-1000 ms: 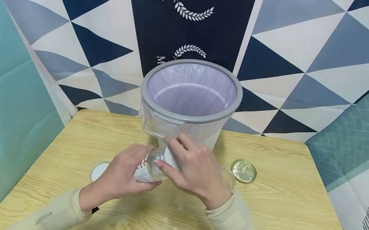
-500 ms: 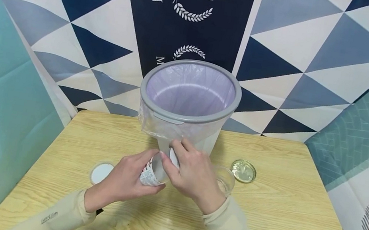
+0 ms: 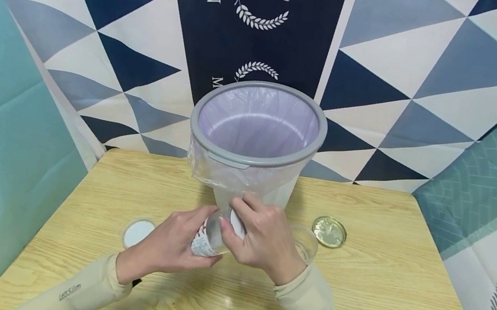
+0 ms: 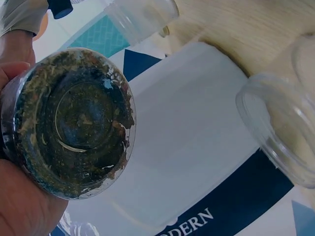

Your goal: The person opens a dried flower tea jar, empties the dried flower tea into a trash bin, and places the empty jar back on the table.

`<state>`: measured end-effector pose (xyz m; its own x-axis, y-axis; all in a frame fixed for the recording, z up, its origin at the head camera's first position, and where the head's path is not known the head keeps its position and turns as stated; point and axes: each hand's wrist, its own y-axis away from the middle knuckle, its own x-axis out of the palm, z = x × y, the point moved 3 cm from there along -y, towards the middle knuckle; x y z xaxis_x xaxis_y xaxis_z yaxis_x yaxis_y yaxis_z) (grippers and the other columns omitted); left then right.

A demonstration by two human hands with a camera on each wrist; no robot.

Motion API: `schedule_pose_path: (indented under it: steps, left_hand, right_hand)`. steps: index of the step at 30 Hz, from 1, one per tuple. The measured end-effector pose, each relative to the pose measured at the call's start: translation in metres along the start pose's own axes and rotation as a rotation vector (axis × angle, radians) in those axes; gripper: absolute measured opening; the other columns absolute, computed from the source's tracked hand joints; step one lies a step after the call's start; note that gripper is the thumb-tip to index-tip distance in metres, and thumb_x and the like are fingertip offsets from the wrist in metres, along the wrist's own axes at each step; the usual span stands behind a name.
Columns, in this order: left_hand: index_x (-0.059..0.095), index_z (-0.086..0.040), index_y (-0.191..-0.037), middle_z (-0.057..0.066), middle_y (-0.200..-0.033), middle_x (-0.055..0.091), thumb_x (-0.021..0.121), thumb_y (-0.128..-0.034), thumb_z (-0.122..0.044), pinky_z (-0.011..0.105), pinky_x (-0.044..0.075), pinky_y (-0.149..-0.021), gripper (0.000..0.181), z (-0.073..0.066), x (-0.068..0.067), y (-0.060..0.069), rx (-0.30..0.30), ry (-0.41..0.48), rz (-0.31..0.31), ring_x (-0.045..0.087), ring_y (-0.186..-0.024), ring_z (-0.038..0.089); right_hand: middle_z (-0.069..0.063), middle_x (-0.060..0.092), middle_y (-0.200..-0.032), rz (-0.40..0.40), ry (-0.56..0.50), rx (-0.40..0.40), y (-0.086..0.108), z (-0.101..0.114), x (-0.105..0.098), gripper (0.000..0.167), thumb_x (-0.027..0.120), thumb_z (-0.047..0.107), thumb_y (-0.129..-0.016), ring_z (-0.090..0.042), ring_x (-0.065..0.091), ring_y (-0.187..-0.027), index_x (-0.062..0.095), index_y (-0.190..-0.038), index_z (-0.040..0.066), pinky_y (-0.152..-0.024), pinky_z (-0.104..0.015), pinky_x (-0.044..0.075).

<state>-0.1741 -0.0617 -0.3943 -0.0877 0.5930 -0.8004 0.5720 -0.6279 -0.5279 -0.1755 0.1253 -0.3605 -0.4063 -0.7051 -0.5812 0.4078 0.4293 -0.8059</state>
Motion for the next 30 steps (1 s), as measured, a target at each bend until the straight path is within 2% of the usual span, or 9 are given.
schedule_pose_path:
  steps: [3, 10, 24, 27, 30]
  left_hand:
    - [0.053, -0.003, -0.125, -0.001, -0.095, 0.064, 0.087, -0.0745, -0.034, 0.019, 0.053, -0.063, 0.068, -0.0007, -0.0009, -0.0011, 0.010, 0.014, 0.018, 0.062, -0.074, 0.008]
    - [0.052, -0.006, -0.125, -0.002, -0.096, 0.065, 0.088, -0.0742, -0.035, 0.018, 0.054, -0.065, 0.068, -0.0010, -0.0009, -0.0020, 0.018, 0.031, 0.050, 0.063, -0.076, 0.008]
    - [0.053, -0.004, -0.125, -0.001, -0.093, 0.067, 0.089, -0.0706, -0.031, 0.015, 0.054, -0.066, 0.071, -0.0007, 0.0025, -0.0066, 0.063, 0.046, 0.066, 0.063, -0.075, 0.007]
    - [0.054, -0.003, -0.127, 0.000, -0.095, 0.067, 0.087, -0.0726, -0.030, 0.014, 0.054, -0.068, 0.069, -0.0006, 0.0024, -0.0077, 0.058, 0.071, 0.103, 0.064, -0.077, 0.007]
    - [0.053, -0.007, -0.126, -0.002, -0.095, 0.067, 0.087, -0.0750, -0.029, 0.012, 0.054, -0.068, 0.065, 0.0009, 0.0028, -0.0052, 0.021, 0.226, 0.234, 0.062, -0.078, 0.003]
  right_hand:
    - [0.001, 0.061, -0.080, -0.011, 0.000, -0.011, 0.0011, 0.0005, -0.0007, 0.046, 0.040, 0.042, -0.105, -0.006, 0.045, -0.053, 0.067, -0.093, 0.008, -0.043, -0.021, 0.040]
    - [0.003, 0.056, -0.074, -0.066, -0.010, -0.062, 0.0050, -0.0008, 0.0003, 0.045, 0.040, 0.042, -0.104, -0.004, 0.040, -0.051, 0.066, -0.090, 0.008, -0.041, -0.019, 0.036]
    - [-0.004, 0.065, -0.079, -0.178, -0.017, -0.173, 0.0084, -0.0036, -0.0004, 0.044, 0.045, 0.039, -0.101, -0.009, 0.050, -0.051, 0.069, -0.090, 0.004, -0.040, -0.025, 0.044]
    - [-0.004, 0.064, -0.077, -0.193, -0.016, -0.202, 0.0081, -0.0032, -0.0009, 0.045, 0.045, 0.039, -0.101, -0.008, 0.048, -0.050, 0.069, -0.088, 0.003, -0.039, -0.024, 0.043]
    - [-0.003, 0.062, -0.073, -0.202, -0.048, -0.302, 0.0065, 0.0022, -0.0019, 0.044, 0.046, 0.038, -0.100, -0.008, 0.048, -0.049, 0.070, -0.086, 0.003, -0.039, -0.021, 0.043]
